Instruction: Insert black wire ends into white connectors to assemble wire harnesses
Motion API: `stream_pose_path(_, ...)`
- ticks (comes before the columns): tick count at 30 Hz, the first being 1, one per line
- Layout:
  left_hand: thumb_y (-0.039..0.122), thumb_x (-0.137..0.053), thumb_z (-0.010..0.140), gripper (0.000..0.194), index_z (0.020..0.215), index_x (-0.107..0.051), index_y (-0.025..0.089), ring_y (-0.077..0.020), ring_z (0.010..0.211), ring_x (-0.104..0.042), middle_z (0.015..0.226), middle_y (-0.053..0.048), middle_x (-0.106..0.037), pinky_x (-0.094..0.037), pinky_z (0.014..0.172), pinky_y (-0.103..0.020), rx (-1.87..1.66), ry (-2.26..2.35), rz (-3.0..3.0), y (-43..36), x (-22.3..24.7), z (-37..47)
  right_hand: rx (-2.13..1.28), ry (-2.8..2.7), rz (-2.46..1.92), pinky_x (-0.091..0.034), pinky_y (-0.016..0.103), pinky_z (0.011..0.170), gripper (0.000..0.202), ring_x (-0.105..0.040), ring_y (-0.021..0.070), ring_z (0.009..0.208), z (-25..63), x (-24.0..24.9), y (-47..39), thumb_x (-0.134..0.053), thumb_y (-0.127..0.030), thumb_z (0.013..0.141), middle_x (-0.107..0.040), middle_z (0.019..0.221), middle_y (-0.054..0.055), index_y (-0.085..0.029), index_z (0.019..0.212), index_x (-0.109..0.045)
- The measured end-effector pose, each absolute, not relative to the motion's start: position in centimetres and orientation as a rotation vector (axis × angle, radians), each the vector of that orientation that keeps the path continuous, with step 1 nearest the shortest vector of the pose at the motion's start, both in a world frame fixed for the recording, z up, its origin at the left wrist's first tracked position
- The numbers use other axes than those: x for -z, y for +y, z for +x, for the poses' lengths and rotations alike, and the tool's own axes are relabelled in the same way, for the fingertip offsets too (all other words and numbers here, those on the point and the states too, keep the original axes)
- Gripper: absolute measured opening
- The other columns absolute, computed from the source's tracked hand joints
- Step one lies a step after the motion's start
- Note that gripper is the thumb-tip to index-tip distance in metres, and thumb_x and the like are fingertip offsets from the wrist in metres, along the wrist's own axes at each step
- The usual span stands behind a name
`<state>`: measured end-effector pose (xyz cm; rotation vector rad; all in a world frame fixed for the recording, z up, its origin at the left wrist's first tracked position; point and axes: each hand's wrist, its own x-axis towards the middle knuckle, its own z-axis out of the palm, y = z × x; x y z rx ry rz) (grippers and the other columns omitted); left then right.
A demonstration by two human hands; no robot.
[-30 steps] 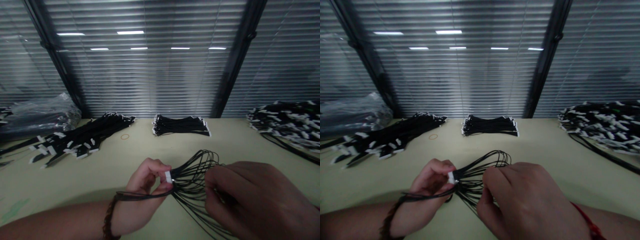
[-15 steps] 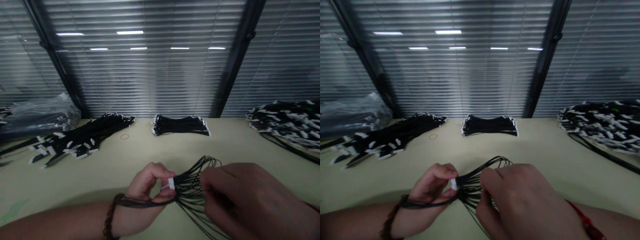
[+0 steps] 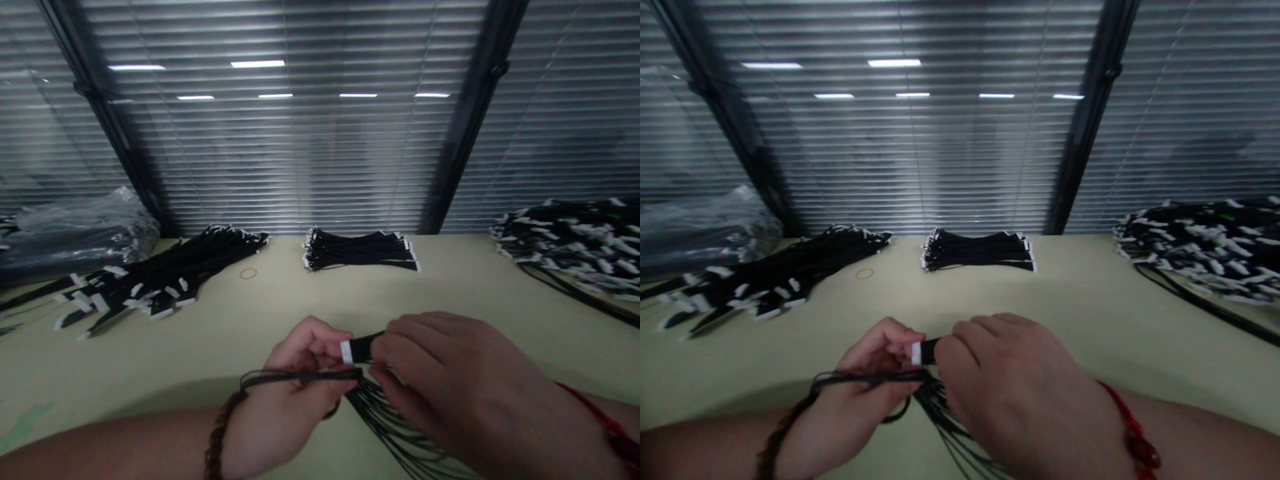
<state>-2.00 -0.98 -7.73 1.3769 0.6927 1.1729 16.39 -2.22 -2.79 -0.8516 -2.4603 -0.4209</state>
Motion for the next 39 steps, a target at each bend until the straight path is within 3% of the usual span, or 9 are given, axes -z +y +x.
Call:
stream_pose_path(5, 0.024, -0.072, 0.071, 0.018, 0.082, -0.060, 0.016, -0.0086, 0.065, -0.051, 0.074, 0.000, -0.058, -0.041, 0.058, -0.017, -1.191, 0.765, 1.326, -0.1, 7.2, -2.3, 0.655, -2.508, -0.996, -0.037, 0.031, 0.063, 0.034, -0.055, 0.0198, 0.072, 18.2, 2.0, 1.1, -0.072, -0.017, 0.061, -0.059, 0.082, 0.002, -0.016, 0.091, -0.057)
stream_pose_path(11, 0.025, -0.071, 0.073, 0.022, 0.086, -0.056, 0.017, -0.0076, 0.064, -0.048, 0.071, 0.001, -0.056, -0.038, 0.056, -0.016, -1.116, 0.604, 1.322, -0.2, 7.5, -2.7, 0.516, -2.598, -1.286, -0.035, 0.027, 0.058, 0.018, -0.060, 0.0186, 0.069, 19.4, 2.7, 5.1, -0.067, -0.024, 0.073, -0.064, 0.079, 0.001, -0.017, 0.089, -0.060)
stream_pose_path(17, 0.024, -0.066, 0.077, 0.016, 0.085, -0.054, 0.017, -0.0073, 0.069, -0.049, 0.077, 0.001, -0.056, -0.041, 0.061, -0.015, -1.215, 0.802, 1.372, 0.4, 7.6, -2.7, 0.339, -2.553, -1.026, -0.042, 0.027, 0.064, 0.051, -0.057, 0.0164, 0.078, 19.1, 1.4, 3.3, -0.070, -0.054, 0.067, -0.061, 0.089, 0.003, -0.017, 0.097, -0.056)
stream_pose_path(19, 0.023, -0.065, 0.077, 0.015, 0.084, -0.053, 0.017, -0.0077, 0.070, -0.050, 0.078, 0.001, -0.056, -0.041, 0.061, -0.016, -1.246, 0.845, 1.387, 0.7, 7.6, -2.7, 0.315, -2.473, -0.865, -0.042, 0.027, 0.068, 0.038, -0.055, 0.0156, 0.082, 19.0, 0.4, 1.6, -0.061, -0.049, 0.079, -0.058, 0.091, 0.004, -0.016, 0.097, -0.055)
stream_pose_path(21, 0.021, -0.064, 0.077, 0.014, 0.085, -0.053, 0.016, -0.0081, 0.069, -0.049, 0.076, 0.002, -0.055, -0.041, 0.060, -0.016, -1.266, 0.882, 1.392, 0.8, 7.6, -2.7, 0.244, -2.501, -0.799, -0.040, 0.025, 0.063, 0.016, -0.053, 0.0124, 0.075, 18.9, -0.1, -0.3, -0.049, -0.032, 0.089, -0.057, 0.083, 0.002, -0.018, 0.087, -0.056)
stream_pose_path(24, 0.019, -0.064, 0.076, 0.015, 0.086, -0.053, 0.016, -0.0083, 0.071, -0.050, 0.077, 0.002, -0.055, -0.042, 0.063, -0.017, -1.286, 0.903, 1.393, 1.0, 7.6, -2.6, 0.079, -2.705, -0.925, -0.032, 0.024, 0.049, 0.022, -0.049, 0.0103, 0.053, 18.8, 0.7, -2.5, -0.043, -0.019, 0.086, -0.055, 0.063, -0.002, -0.020, 0.068, -0.055)
stream_pose_path(27, 0.018, -0.063, 0.076, 0.015, 0.086, -0.053, 0.016, -0.0081, 0.072, -0.051, 0.078, 0.001, -0.055, -0.043, 0.064, -0.017, -1.283, 0.899, 1.400, 0.9, 7.5, -2.6, 0.177, -2.812, -1.135, -0.024, 0.027, 0.043, 0.023, -0.048, 0.0130, 0.043, 18.2, 2.6, -3.1, -0.048, -0.014, 0.079, -0.056, 0.053, -0.002, -0.021, 0.059, -0.057)
stream_pose_path(33, 0.017, -0.063, 0.077, 0.013, 0.085, -0.052, 0.017, -0.0066, 0.069, -0.049, 0.075, 0.003, -0.055, -0.041, 0.061, -0.014, -1.263, 0.835, 1.409, 0.7, 7.6, -2.5, -0.287, -2.735, -1.155, -0.031, 0.020, 0.054, 0.027, -0.052, 0.0082, 0.056, 16.0, 4.2, -0.7, -0.040, -0.019, 0.088, -0.060, 0.065, -0.001, -0.016, 0.067, -0.057)
stream_pose_path(39, 0.017, -0.064, 0.077, 0.014, 0.085, -0.051, 0.017, -0.0052, 0.064, -0.046, 0.071, 0.005, -0.052, -0.039, 0.057, -0.012, -1.285, 0.768, 1.415, 0.5, 7.7, -2.6, -0.623, -2.540, -1.057, -0.023, 0.018, 0.050, 0.026, -0.033, 0.0026, 0.048, 15.3, 4.9, 0.1, -0.048, -0.020, 0.084, -0.040, 0.050, -0.006, -0.014, 0.058, -0.048)
